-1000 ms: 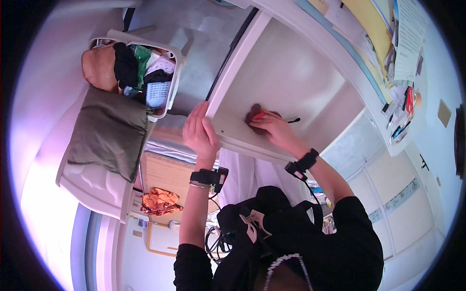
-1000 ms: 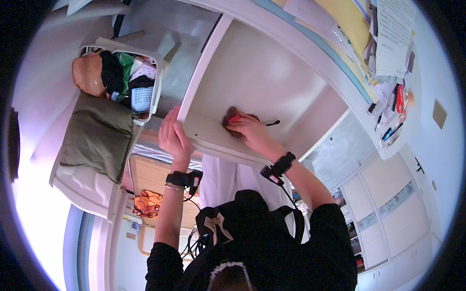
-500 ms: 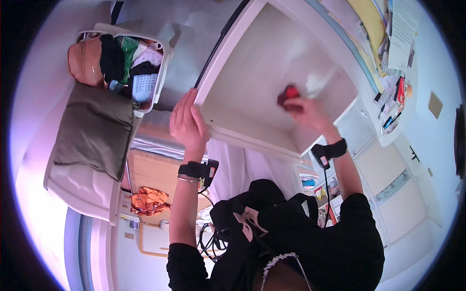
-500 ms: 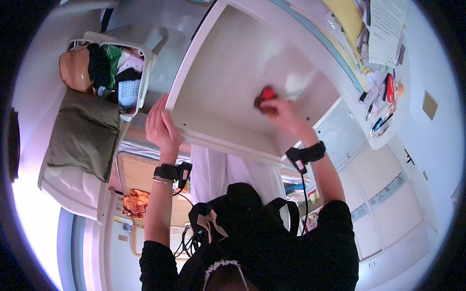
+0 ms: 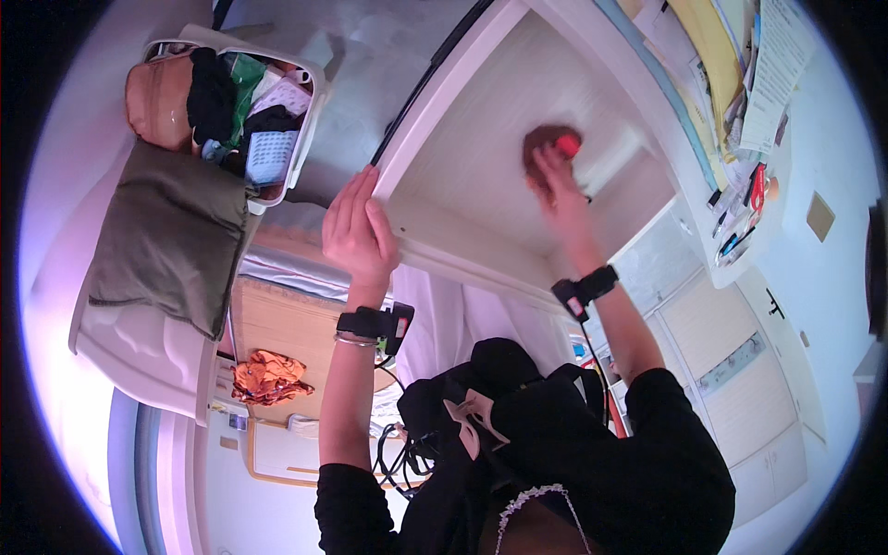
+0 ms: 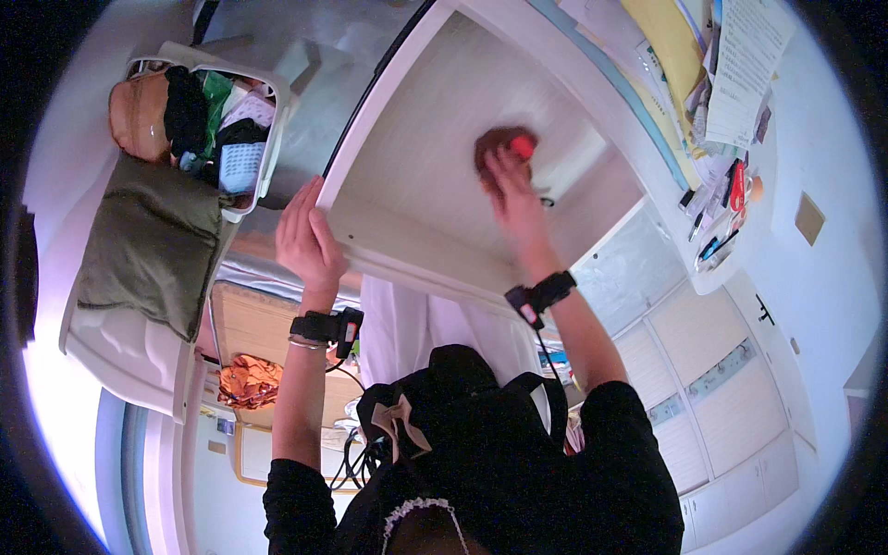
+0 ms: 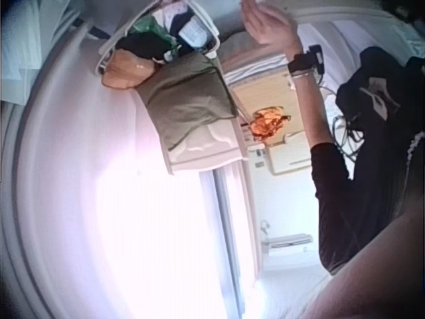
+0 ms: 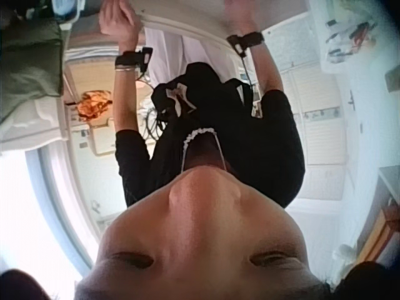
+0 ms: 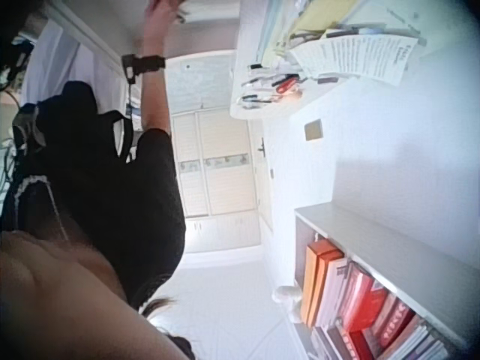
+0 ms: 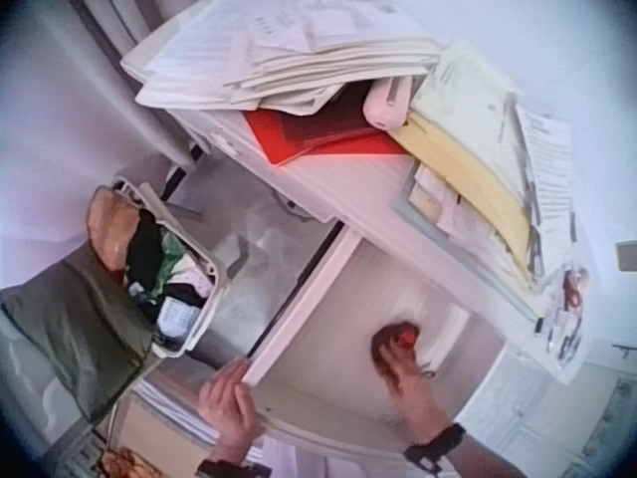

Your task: Clean a small plush-toy-like object with a wet cloth and examine items in a drawer.

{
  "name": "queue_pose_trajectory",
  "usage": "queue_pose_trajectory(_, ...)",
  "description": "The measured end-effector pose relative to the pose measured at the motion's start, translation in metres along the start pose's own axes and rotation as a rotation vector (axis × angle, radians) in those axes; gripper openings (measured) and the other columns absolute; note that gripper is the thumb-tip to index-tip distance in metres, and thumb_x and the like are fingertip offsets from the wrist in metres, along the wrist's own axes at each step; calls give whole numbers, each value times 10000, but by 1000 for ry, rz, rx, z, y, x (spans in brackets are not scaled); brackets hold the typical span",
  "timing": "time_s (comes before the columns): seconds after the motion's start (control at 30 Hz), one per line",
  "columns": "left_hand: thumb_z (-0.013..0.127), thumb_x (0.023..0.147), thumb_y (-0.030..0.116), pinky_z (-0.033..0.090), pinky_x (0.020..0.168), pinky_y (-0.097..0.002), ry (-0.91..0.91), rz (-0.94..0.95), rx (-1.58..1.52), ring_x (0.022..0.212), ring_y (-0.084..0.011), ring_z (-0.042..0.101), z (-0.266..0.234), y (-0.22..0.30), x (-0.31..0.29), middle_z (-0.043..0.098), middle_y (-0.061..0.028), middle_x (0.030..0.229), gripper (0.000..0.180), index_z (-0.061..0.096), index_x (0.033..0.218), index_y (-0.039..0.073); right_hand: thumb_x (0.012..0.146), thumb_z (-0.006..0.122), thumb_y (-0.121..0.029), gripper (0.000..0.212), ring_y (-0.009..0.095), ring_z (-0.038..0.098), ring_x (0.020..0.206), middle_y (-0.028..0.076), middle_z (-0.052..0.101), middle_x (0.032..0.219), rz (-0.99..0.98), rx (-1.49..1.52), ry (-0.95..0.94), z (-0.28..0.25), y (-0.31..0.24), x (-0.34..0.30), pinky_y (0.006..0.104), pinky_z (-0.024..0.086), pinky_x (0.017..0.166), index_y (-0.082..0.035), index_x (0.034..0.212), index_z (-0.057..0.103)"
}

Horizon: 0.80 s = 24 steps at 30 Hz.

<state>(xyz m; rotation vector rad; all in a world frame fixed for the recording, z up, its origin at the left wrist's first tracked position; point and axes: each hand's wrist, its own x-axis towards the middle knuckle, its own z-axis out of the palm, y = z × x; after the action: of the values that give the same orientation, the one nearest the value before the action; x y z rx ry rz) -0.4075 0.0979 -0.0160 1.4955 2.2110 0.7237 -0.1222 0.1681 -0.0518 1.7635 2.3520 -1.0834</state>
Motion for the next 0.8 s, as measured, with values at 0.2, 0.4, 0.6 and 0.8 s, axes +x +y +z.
queue_pose_trajectory(0.2, 403, 903, 129, 456, 856, -348, 0, 11, 17, 981, -255, 623, 3, -1, 0, 658, -85, 1060, 309, 642, 1070, 26, 738, 544, 25, 565, 323, 408, 1254, 118, 477, 1325, -51, 138, -401, 8, -14, -70, 397, 334, 1068, -137, 1277, 500)
queue_pose_trajectory(0.4, 395, 912, 138, 457, 854, -353, -4, 1, 32, 982, -265, 621, -1, 0, 1, 656, -100, 1061, 314, 642, 1064, 20, 725, 585, -20, 408, 297, 508, 1143, 91, 568, 1208, 382, 322, -634, -25, -37, -27, 414, 408, 981, -114, 1122, 604)
queue_pose_trajectory(0.6, 381, 920, 149, 451, 868, -359, -8, -10, 30, 990, -270, 618, 1, 1, -1, 655, -102, 1067, 327, 641, 1072, 23, 810, 559, -40, 441, 334, 463, 1184, 79, 513, 1261, -92, -272, 233, -56, -21, 28, 452, 381, 992, -173, 1231, 550)
queue_pose_trajectory(0.8, 382, 914, 140, 446, 865, -357, -16, -23, 33, 998, -263, 616, 0, 3, 3, 656, -97, 1067, 325, 642, 1075, 31, 874, 519, -108, 521, 368, 401, 1235, 204, 439, 1312, 73, -612, 171, -46, 68, 27, 446, 348, 1024, -62, 1364, 350)
